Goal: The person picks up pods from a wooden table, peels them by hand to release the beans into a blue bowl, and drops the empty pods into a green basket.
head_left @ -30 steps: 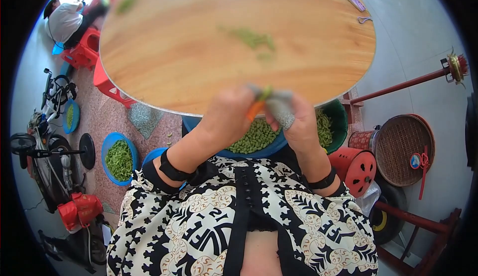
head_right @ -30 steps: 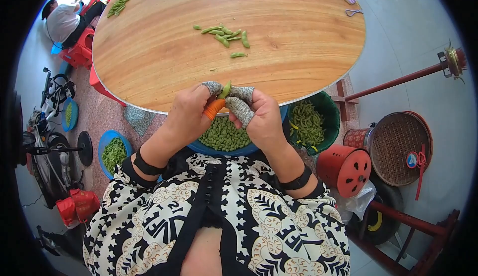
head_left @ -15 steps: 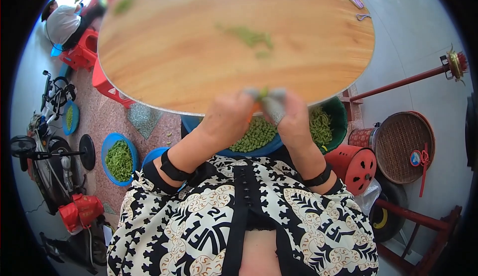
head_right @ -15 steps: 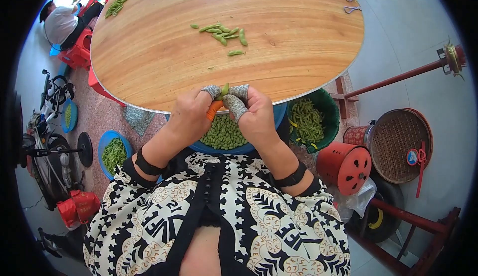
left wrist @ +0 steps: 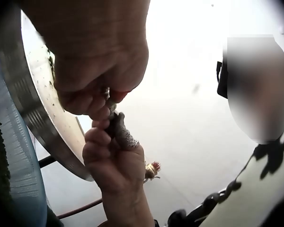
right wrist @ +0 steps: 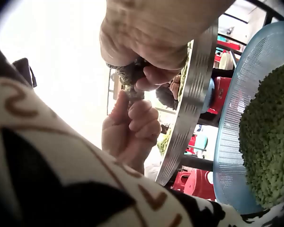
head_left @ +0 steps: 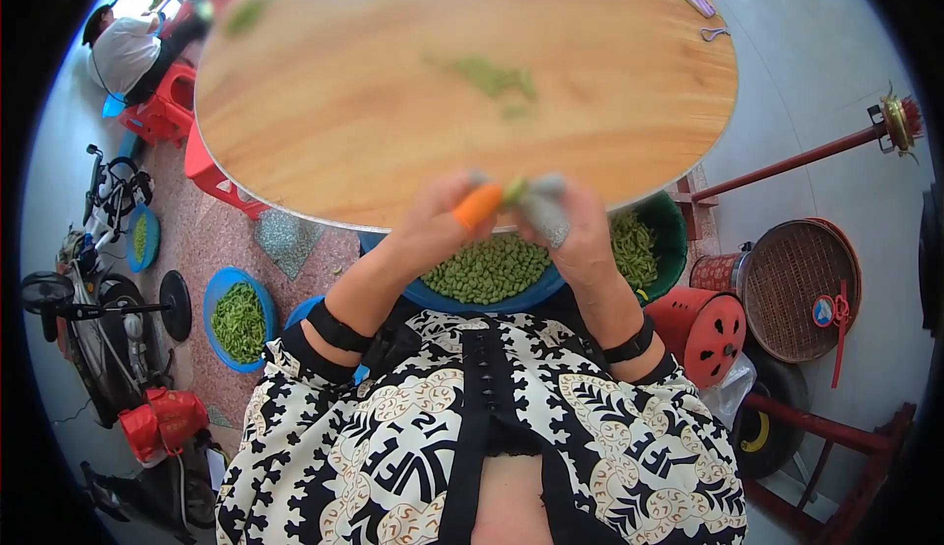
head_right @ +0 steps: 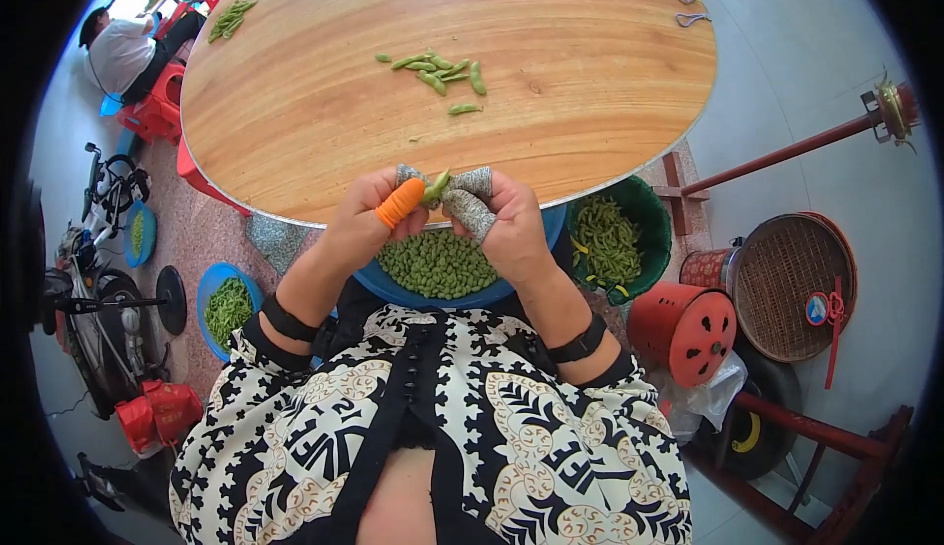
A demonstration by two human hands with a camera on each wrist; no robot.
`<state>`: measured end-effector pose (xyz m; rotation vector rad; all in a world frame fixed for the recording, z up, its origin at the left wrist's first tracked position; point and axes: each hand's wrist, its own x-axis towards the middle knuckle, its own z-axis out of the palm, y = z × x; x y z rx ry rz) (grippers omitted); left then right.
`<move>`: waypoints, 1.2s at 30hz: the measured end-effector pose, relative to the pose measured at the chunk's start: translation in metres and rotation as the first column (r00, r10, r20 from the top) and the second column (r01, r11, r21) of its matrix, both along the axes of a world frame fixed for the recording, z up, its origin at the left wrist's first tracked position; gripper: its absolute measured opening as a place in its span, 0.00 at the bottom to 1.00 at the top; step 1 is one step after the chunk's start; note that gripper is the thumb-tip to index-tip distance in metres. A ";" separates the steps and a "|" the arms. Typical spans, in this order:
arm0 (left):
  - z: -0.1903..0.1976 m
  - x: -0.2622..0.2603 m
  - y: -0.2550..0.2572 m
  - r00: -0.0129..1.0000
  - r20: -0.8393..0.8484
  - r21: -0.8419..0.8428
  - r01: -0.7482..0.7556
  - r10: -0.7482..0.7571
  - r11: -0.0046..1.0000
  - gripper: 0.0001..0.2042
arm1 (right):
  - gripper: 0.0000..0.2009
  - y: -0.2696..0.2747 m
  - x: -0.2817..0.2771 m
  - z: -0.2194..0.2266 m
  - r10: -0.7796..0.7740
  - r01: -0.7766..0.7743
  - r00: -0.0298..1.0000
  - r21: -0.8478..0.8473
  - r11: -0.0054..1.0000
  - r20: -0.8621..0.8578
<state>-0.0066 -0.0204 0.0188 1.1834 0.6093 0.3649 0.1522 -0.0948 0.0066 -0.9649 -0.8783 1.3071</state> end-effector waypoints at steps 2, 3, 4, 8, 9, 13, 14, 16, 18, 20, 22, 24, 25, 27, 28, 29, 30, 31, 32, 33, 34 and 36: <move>0.000 0.005 -0.005 0.981 0.145 0.319 -0.169 0.128 0.933 0.06 | 0.04 -0.001 -0.001 0.004 -0.005 0.005 0.999 -0.006 1.000 0.046; 0.000 0.005 -0.004 0.981 0.144 0.318 -0.169 0.129 0.933 0.06 | 0.04 -0.002 -0.004 0.007 -0.028 0.025 0.992 0.022 0.999 0.122; -0.001 0.004 -0.002 0.992 0.042 0.397 -0.126 0.119 0.909 0.07 | 0.05 -0.003 -0.006 0.009 -0.051 0.041 0.979 0.051 0.998 0.197; -0.006 0.001 -0.002 0.990 -0.034 0.523 -0.100 0.138 0.847 0.07 | 0.06 -0.006 -0.002 0.010 0.004 -0.008 0.994 0.035 0.999 0.106; -0.001 0.000 -0.005 0.990 -0.035 0.522 -0.099 0.138 0.847 0.07 | 0.06 -0.008 -0.002 0.017 0.012 -0.012 0.999 -0.021 1.000 0.040; 0.014 0.004 -0.017 0.942 -0.098 0.820 -0.106 0.320 0.562 0.05 | 0.08 -0.010 0.000 0.019 0.054 -0.056 0.998 -0.057 0.997 -0.039; 0.014 0.005 -0.017 0.939 -0.012 0.897 -0.141 0.344 0.419 0.05 | 0.08 -0.009 0.000 0.020 0.055 -0.057 0.998 -0.057 0.997 -0.039; 0.017 0.005 -0.018 0.940 0.013 0.940 -0.127 0.342 0.316 0.05 | 0.08 -0.010 0.000 0.022 0.049 -0.051 0.998 -0.067 0.996 -0.028; 0.018 0.005 -0.019 0.941 0.035 0.972 -0.111 0.338 0.208 0.06 | 0.08 -0.009 0.000 0.020 0.051 -0.053 0.998 -0.076 0.996 -0.034; 0.019 0.004 -0.020 0.937 0.021 0.985 -0.080 0.350 0.155 0.06 | 0.07 -0.008 0.000 0.019 0.052 -0.055 0.998 -0.084 0.995 -0.039; 0.018 0.004 -0.020 0.937 0.009 0.984 -0.070 0.350 0.162 0.06 | 0.07 -0.008 0.000 0.019 0.049 -0.052 0.998 -0.101 0.994 -0.027; 0.017 0.004 -0.021 0.937 -0.004 0.984 -0.059 0.349 0.169 0.06 | 0.07 -0.008 -0.001 0.019 0.042 -0.042 0.999 -0.096 0.995 -0.011; 0.016 0.004 -0.021 0.940 -0.007 0.976 -0.067 0.341 0.205 0.06 | 0.06 -0.008 -0.001 0.019 0.033 -0.033 0.999 -0.090 0.995 0.004; 0.014 0.004 -0.020 0.943 -0.010 0.968 -0.075 0.333 0.241 0.05 | 0.06 -0.008 0.000 0.017 0.036 -0.035 0.999 -0.068 0.997 0.015; 0.012 0.002 -0.019 0.955 -0.017 0.918 -0.102 0.295 0.382 0.05 | 0.06 -0.008 0.000 0.016 0.039 -0.038 0.999 -0.046 0.998 0.025; 0.010 0.001 -0.018 0.967 -0.018 0.848 -0.121 0.256 0.516 0.05 | 0.06 -0.008 0.000 0.015 0.040 -0.039 0.999 -0.046 0.998 0.025; 0.007 0.000 -0.017 0.966 -0.018 0.847 -0.121 0.257 0.517 0.05 | 0.06 -0.008 0.001 0.014 0.037 -0.035 0.999 -0.043 0.998 0.038; 0.004 -0.001 -0.016 0.978 -0.010 0.752 -0.132 0.210 0.646 0.06 | 0.06 -0.008 0.001 0.013 0.034 -0.032 0.998 -0.038 0.999 0.050; 0.003 -0.002 -0.014 0.986 0.006 0.637 -0.131 0.164 0.760 0.06 | 0.06 -0.008 0.001 0.013 0.033 -0.032 0.998 -0.037 0.999 0.050; 0.005 -0.003 -0.012 0.986 0.006 0.637 -0.130 0.164 0.759 0.06 | 0.06 -0.008 0.000 0.012 0.033 -0.033 0.999 -0.013 0.999 0.040; 0.008 -0.004 -0.010 0.993 0.002 0.425 -0.111 0.121 0.899 0.06 | 0.06 -0.008 0.000 0.012 0.034 -0.034 0.999 0.011 0.999 0.031; 0.011 -0.004 -0.006 0.997 0.009 0.187 -0.082 0.081 0.979 0.06 | 0.06 -0.008 0.001 0.010 0.032 -0.035 0.996 0.036 0.999 0.088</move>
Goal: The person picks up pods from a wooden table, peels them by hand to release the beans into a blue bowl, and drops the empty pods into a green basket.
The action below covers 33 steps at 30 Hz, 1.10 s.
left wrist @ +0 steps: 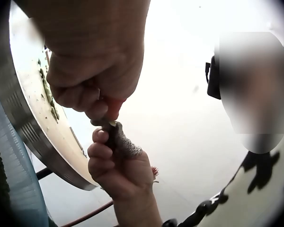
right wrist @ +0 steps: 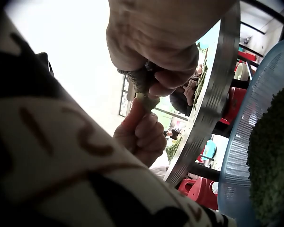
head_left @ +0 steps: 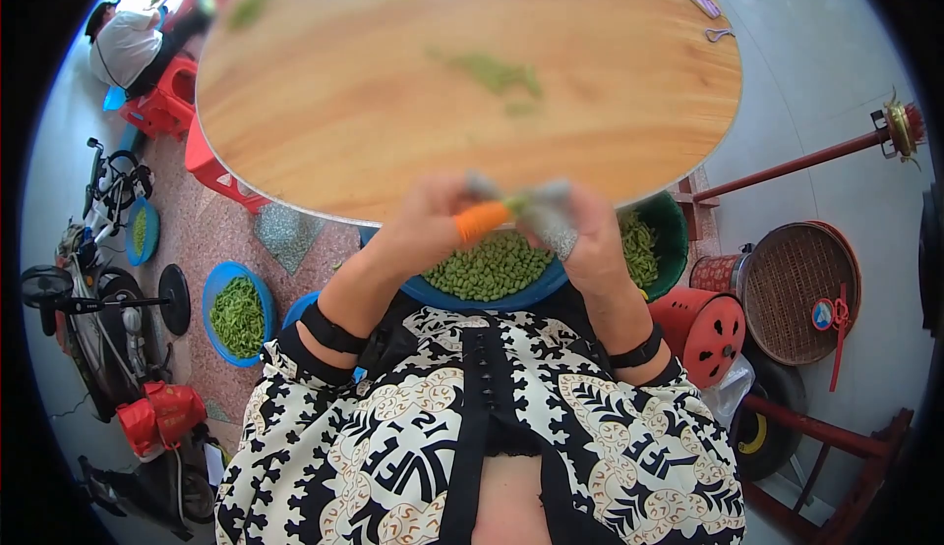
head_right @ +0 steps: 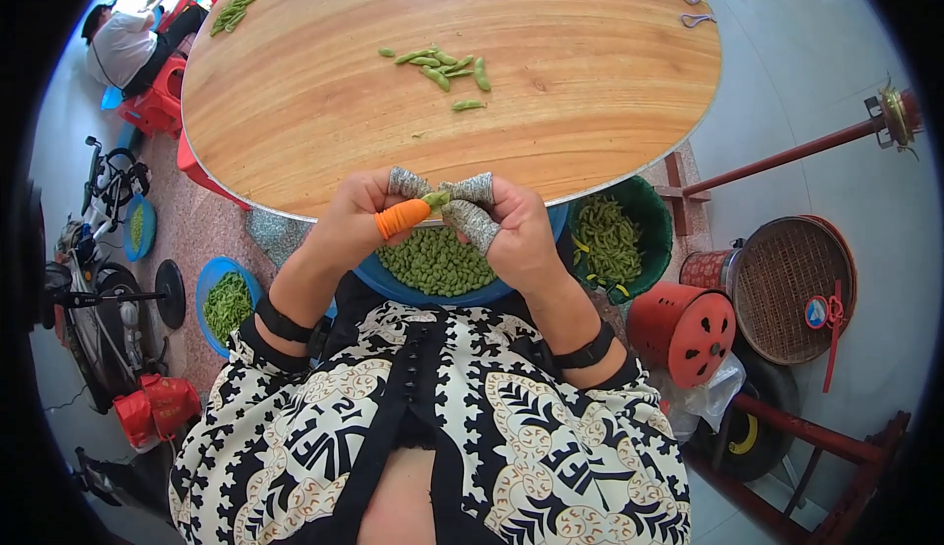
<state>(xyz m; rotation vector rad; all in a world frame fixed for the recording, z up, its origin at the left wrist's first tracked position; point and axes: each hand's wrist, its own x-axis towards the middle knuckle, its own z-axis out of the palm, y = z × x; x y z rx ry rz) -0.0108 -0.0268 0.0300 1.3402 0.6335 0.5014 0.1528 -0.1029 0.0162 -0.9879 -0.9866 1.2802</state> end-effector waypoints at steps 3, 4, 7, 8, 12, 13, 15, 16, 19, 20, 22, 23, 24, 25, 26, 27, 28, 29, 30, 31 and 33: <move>0.004 0.000 0.001 0.999 0.046 -0.139 0.002 0.004 0.990 0.06 | 0.06 -0.002 -0.003 0.001 -0.044 0.033 0.986 0.071 0.997 0.162; 0.009 0.001 0.000 1.000 0.006 -0.150 -0.015 0.016 0.989 0.06 | 0.05 -0.002 -0.005 0.003 -0.089 0.059 0.961 0.122 0.991 0.263; 0.010 0.001 0.001 0.999 -0.035 -0.165 -0.045 0.039 0.985 0.06 | 0.06 -0.002 -0.009 0.007 -0.221 0.103 0.857 0.265 0.959 0.466; 0.008 0.001 0.001 0.998 -0.037 -0.170 -0.054 0.049 0.984 0.07 | 0.06 -0.002 -0.010 0.006 -0.219 0.102 0.857 0.263 0.959 0.466; 0.002 0.001 0.003 0.999 -0.003 -0.162 -0.044 0.044 0.986 0.05 | 0.08 0.000 -0.012 0.006 -0.311 0.053 0.722 0.398 0.916 0.618; -0.002 0.001 0.003 0.999 0.008 -0.168 -0.047 0.049 0.985 0.04 | 0.08 0.000 -0.013 0.006 -0.340 0.031 0.686 0.441 0.897 0.643; -0.004 0.003 0.002 0.998 0.020 -0.173 -0.051 0.055 0.984 0.03 | 0.07 0.001 -0.016 0.004 -0.345 0.015 0.668 0.453 0.892 0.659; -0.004 0.006 0.001 0.997 0.013 -0.164 -0.071 0.075 0.984 0.03 | 0.06 0.001 -0.016 0.003 -0.355 0.000 0.648 0.466 0.885 0.674; 0.002 0.007 0.000 0.996 0.026 -0.147 -0.080 0.085 0.986 0.04 | 0.05 0.000 -0.015 0.005 -0.307 0.113 0.777 0.358 0.927 0.549; 0.004 0.006 0.000 0.996 0.046 -0.142 -0.070 0.077 0.987 0.04 | 0.05 -0.001 -0.012 0.006 -0.310 0.115 0.776 0.361 0.926 0.549; -0.001 0.000 0.004 0.994 0.065 -0.147 -0.081 0.091 0.986 0.05 | 0.05 -0.001 -0.004 0.006 -0.156 0.156 0.988 -0.002 0.988 -0.012; -0.004 -0.003 0.005 0.991 0.083 -0.156 -0.095 0.109 0.983 0.06 | 0.05 -0.001 -0.001 0.007 -0.159 0.159 0.987 -0.001 0.987 -0.012; -0.005 -0.002 0.004 0.991 0.082 -0.156 -0.093 0.107 0.983 0.06 | 0.05 -0.001 0.002 0.008 -0.131 0.127 0.987 -0.044 0.991 -0.094; -0.007 -0.002 0.002 0.994 0.080 -0.094 -0.072 0.080 0.993 0.06 | 0.06 -0.001 0.003 0.009 -0.103 0.090 0.979 -0.084 0.992 -0.176; -0.008 -0.002 0.001 0.996 0.077 -0.031 -0.052 0.054 0.998 0.07 | 0.06 0.000 0.003 0.008 -0.102 0.088 0.979 -0.084 0.993 -0.176; -0.010 0.001 -0.001 0.996 0.076 -0.031 -0.054 0.056 0.998 0.07 | 0.06 0.001 0.003 0.006 -0.090 0.072 0.975 -0.095 0.993 -0.204; -0.012 0.005 -0.004 0.993 0.108 0.073 -0.053 0.045 0.996 0.07 | 0.06 0.001 0.002 0.005 -0.078 0.055 0.970 -0.105 0.993 -0.231; -0.012 0.007 -0.005 0.990 0.140 0.177 -0.053 0.028 0.983 0.07 | 0.06 0.001 0.001 0.005 -0.077 0.054 0.970 -0.105 0.993 -0.231; -0.012 0.007 -0.005 0.990 0.140 0.177 -0.052 0.027 0.983 0.07 | 0.07 0.002 0.001 0.006 -0.066 0.041 0.964 -0.102 0.994 -0.256; -0.011 0.006 -0.004 0.996 0.072 0.192 -0.062 0.049 0.979 0.06 | 0.07 0.002 0.000 0.007 -0.056 0.030 0.958 -0.098 0.995 -0.281; -0.007 0.008 -0.004 0.998 0.006 0.206 -0.067 0.068 0.976 0.06 | 0.08 0.002 0.001 0.012 -0.024 -0.015 0.948 -0.121 0.993 -0.317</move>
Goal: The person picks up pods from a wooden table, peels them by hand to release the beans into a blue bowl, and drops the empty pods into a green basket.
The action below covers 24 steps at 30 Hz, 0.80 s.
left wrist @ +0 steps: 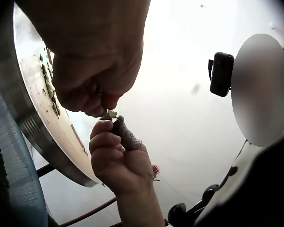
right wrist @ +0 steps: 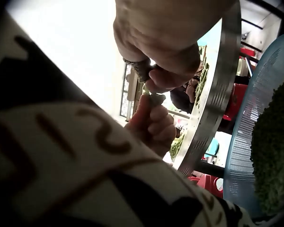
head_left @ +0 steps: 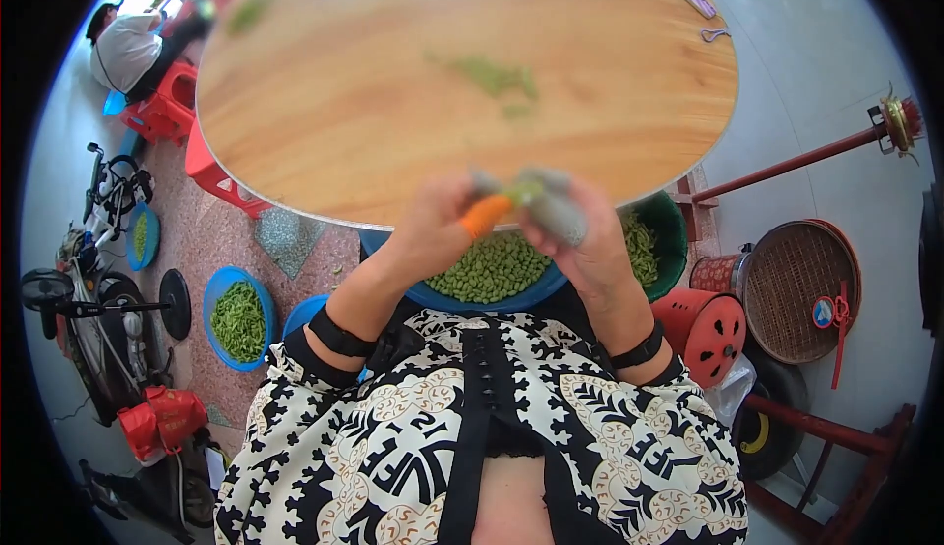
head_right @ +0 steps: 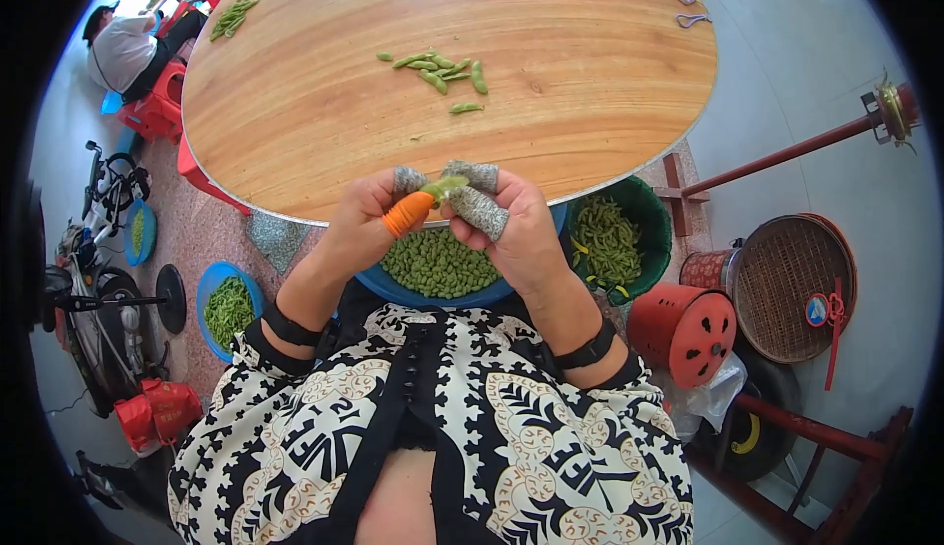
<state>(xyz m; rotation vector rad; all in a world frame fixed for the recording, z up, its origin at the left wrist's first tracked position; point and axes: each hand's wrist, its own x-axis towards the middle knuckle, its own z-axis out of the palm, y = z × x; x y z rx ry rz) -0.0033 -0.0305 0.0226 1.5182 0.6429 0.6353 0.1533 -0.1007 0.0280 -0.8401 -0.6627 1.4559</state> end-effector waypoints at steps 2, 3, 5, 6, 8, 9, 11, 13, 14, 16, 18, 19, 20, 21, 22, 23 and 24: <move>0.003 0.001 -0.003 0.997 0.012 -0.054 0.079 -0.079 0.995 0.07 | 0.08 -0.001 0.001 0.000 0.045 -0.046 0.998 -0.026 0.999 -0.040; 0.003 0.001 -0.003 0.997 0.012 -0.055 0.078 -0.078 0.995 0.07 | 0.08 -0.002 0.002 -0.001 0.059 -0.059 0.998 -0.008 0.998 -0.008; 0.001 -0.002 0.000 0.988 0.014 -0.170 0.153 -0.153 0.973 0.08 | 0.09 -0.002 0.002 -0.003 0.074 -0.074 0.997 0.007 0.997 0.022; 0.000 -0.004 0.000 0.988 0.013 -0.174 0.151 -0.151 0.973 0.08 | 0.08 -0.002 0.002 -0.004 0.086 -0.087 0.993 0.000 0.996 0.077; -0.004 -0.007 0.002 0.974 0.125 -0.351 0.222 -0.189 0.910 0.08 | 0.08 -0.002 0.002 -0.005 0.098 -0.098 0.987 -0.006 0.995 0.130; -0.005 -0.008 0.002 0.974 0.125 -0.352 0.222 -0.190 0.909 0.08 | 0.08 -0.002 0.002 -0.005 0.103 -0.110 0.980 0.034 0.993 0.169; -0.007 -0.009 0.002 0.962 0.202 -0.474 0.261 -0.185 0.841 0.08 | 0.08 -0.002 0.003 -0.003 0.106 -0.124 0.972 0.073 0.990 0.208; -0.007 -0.009 0.001 0.950 0.245 -0.557 0.301 -0.192 0.774 0.09 | 0.07 -0.001 0.005 0.001 0.159 -0.191 0.945 0.086 0.978 0.286; -0.007 -0.009 0.002 0.937 0.289 -0.630 0.339 -0.195 0.699 0.09 | 0.07 0.000 0.006 0.000 0.159 -0.190 0.945 0.086 0.978 0.286; -0.010 -0.008 0.004 0.941 0.267 -0.638 0.334 -0.207 0.694 0.08 | 0.07 0.002 0.007 -0.002 0.148 -0.201 0.917 0.108 0.974 0.372; -0.005 -0.005 0.004 0.944 0.244 -0.645 0.329 -0.222 0.690 0.08 | 0.06 0.002 0.008 -0.006 0.140 -0.167 0.938 0.059 0.984 0.318; 0.005 -0.001 -0.001 0.997 -0.014 -0.166 0.078 -0.082 0.983 0.08 | 0.06 0.002 0.008 -0.007 0.135 -0.141 0.955 0.005 0.990 0.263; 0.011 0.001 -0.005 0.971 -0.152 0.413 -0.107 0.184 0.904 0.09 | 0.06 0.001 0.006 -0.006 0.139 -0.144 0.955 0.001 0.990 0.262; 0.009 0.001 -0.007 0.970 -0.152 0.413 -0.109 0.187 0.904 0.09 | 0.06 0.000 0.004 -0.005 0.109 -0.106 0.961 -0.026 0.994 0.253; 0.007 0.002 -0.008 0.972 -0.110 0.654 -0.085 0.206 0.752 0.10 | 0.06 0.001 0.002 -0.003 0.074 -0.064 0.966 -0.051 0.997 0.247; 0.006 0.003 -0.008 0.976 -0.063 0.841 -0.061 0.210 0.538 0.11 | 0.06 0.001 0.002 -0.005 0.073 -0.062 0.966 -0.050 0.997 0.247; 0.005 0.002 -0.007 0.976 -0.064 0.841 -0.060 0.208 0.538 0.11 | 0.05 0.000 0.002 -0.009 0.084 -0.076 0.965 -0.042 0.996 0.247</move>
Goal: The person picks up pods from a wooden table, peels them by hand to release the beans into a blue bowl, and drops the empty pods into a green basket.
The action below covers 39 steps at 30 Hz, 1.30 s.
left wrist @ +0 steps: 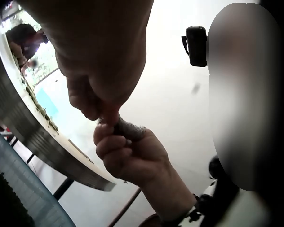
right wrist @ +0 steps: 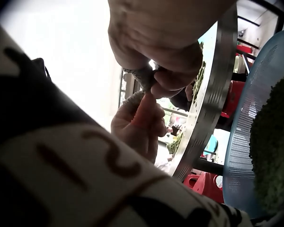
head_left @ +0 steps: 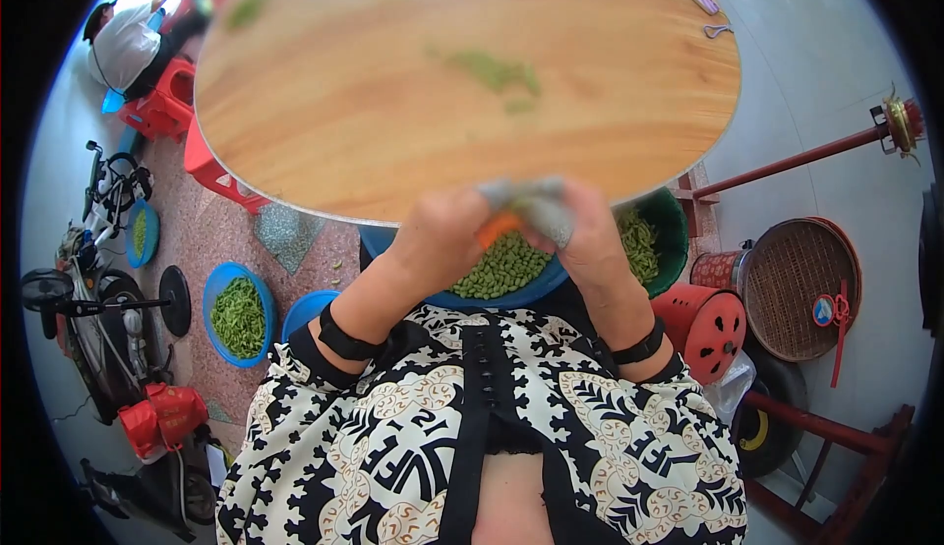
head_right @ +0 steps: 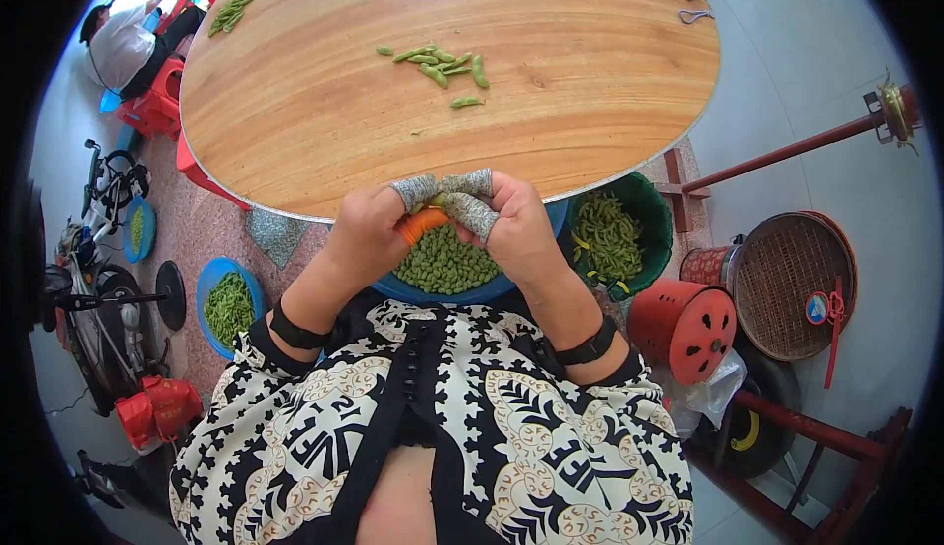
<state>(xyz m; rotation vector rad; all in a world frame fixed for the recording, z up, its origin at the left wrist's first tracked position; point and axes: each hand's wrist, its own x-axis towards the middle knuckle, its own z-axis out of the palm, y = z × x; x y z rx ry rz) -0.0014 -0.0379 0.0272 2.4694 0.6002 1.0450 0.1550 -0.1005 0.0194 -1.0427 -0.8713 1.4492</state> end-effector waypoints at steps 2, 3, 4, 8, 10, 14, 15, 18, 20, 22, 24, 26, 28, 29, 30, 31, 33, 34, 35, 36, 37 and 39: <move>-0.003 -0.004 0.002 0.998 -0.029 -0.317 0.048 -0.060 0.947 0.11 | 0.05 -0.002 -0.001 -0.003 0.012 -0.012 1.000 0.003 1.000 -0.001; -0.009 -0.005 0.004 0.998 -0.028 -0.318 0.047 -0.059 0.947 0.11 | 0.05 -0.002 -0.002 -0.003 0.008 -0.010 0.999 0.061 0.998 0.044; -0.017 -0.006 0.005 0.994 0.048 -0.430 0.108 -0.097 0.896 0.10 | 0.05 -0.002 -0.003 -0.003 0.001 -0.012 0.996 0.120 0.993 0.089; -0.006 -0.006 -0.001 0.923 0.373 -0.812 0.373 -0.092 0.448 0.05 | 0.06 -0.001 0.001 -0.006 0.015 -0.060 0.988 0.287 0.956 0.157; -0.006 -0.008 0.001 0.933 0.353 -0.871 0.352 -0.063 0.343 0.04 | 0.06 0.000 0.002 -0.007 0.025 -0.105 0.978 0.390 0.915 0.205; -0.014 -0.009 0.007 0.948 0.317 -0.933 0.309 0.015 0.185 0.05 | 0.06 0.003 0.003 -0.003 0.041 -0.139 0.960 0.347 0.927 0.276; -0.013 -0.010 0.007 0.948 0.317 -0.933 0.308 0.018 0.185 0.05 | 0.06 0.002 0.000 -0.001 0.008 -0.124 0.943 0.329 0.936 0.332; -0.010 -0.010 0.009 0.960 0.273 -0.943 0.256 0.055 0.213 0.05 | 0.06 0.000 -0.005 0.000 -0.039 -0.095 0.918 0.314 0.945 0.394; -0.012 -0.014 0.013 0.921 0.377 -0.923 0.383 0.098 -0.045 0.03 | 0.06 0.000 -0.008 0.000 -0.054 -0.079 0.917 0.313 0.946 0.395; -0.011 -0.015 0.012 0.921 0.366 -0.919 0.381 0.136 -0.101 0.02 | 0.06 0.001 -0.010 0.000 -0.071 -0.087 0.899 0.337 0.937 0.432; -0.013 -0.014 0.011 0.920 0.353 -0.911 0.380 0.171 -0.158 0.02 | 0.07 0.000 -0.015 -0.002 -0.062 -0.089 0.908 0.333 0.939 0.415; -0.019 -0.012 0.011 0.922 0.323 -0.924 0.356 0.211 -0.140 0.02 | 0.07 0.001 -0.017 -0.002 -0.052 -0.090 0.916 0.332 0.939 0.398; -0.024 -0.015 0.012 0.913 0.354 -0.912 0.385 0.202 -0.141 0.03 | 0.07 0.001 -0.018 -0.001 -0.041 -0.125 0.891 0.329 0.936 0.453; -0.025 -0.016 0.012 0.903 0.386 -0.899 0.414 0.190 -0.139 0.04 | 0.07 0.000 -0.018 -0.001 -0.041 -0.124 0.891 0.329 0.936 0.452; -0.024 -0.015 0.010 0.903 0.386 -0.900 0.414 0.189 -0.137 0.04 | 0.07 -0.001 -0.017 -0.001 -0.019 -0.109 0.917 0.297 0.949 0.398; -0.021 -0.014 0.006 0.923 0.371 -0.929 0.369 0.103 0.041 0.05 | 0.08 -0.002 -0.015 -0.001 0.000 -0.097 0.940 0.267 0.959 0.340; -0.023 -0.017 0.000 0.941 0.337 -0.917 0.325 0.018 0.230 0.05 | 0.08 -0.006 -0.004 -0.006 -0.038 -0.046 0.947 0.254 0.966 0.318; -0.033 -0.020 -0.001 0.958 0.263 -0.871 0.287 -0.113 0.399 0.04 | 0.08 -0.010 0.004 -0.008 -0.075 0.005 0.952 0.231 0.973 0.296; -0.039 -0.022 -0.002 0.960 0.162 -0.788 0.264 -0.226 0.556 0.04 | 0.09 -0.015 0.016 -0.008 -0.080 -0.003 0.929 0.221 0.975 0.361; -0.031 -0.023 -0.005 0.960 0.160 -0.785 0.264 -0.229 0.560 0.04 | 0.10 -0.022 0.031 -0.008 -0.082 -0.009 0.901 0.208 0.978 0.426; -0.017 -0.023 -0.009 0.960 -0.020 -0.750 0.172 -0.281 0.639 0.04 | 0.11 -0.030 0.044 -0.007 -0.111 0.028 0.878 0.183 0.983 0.465; -0.001 -0.023 -0.008 0.887 -0.316 -0.652 0.055 -0.337 0.756 0.07 | 0.13 -0.050 0.075 -0.009 -0.175 0.116 0.784 0.136 0.984 0.595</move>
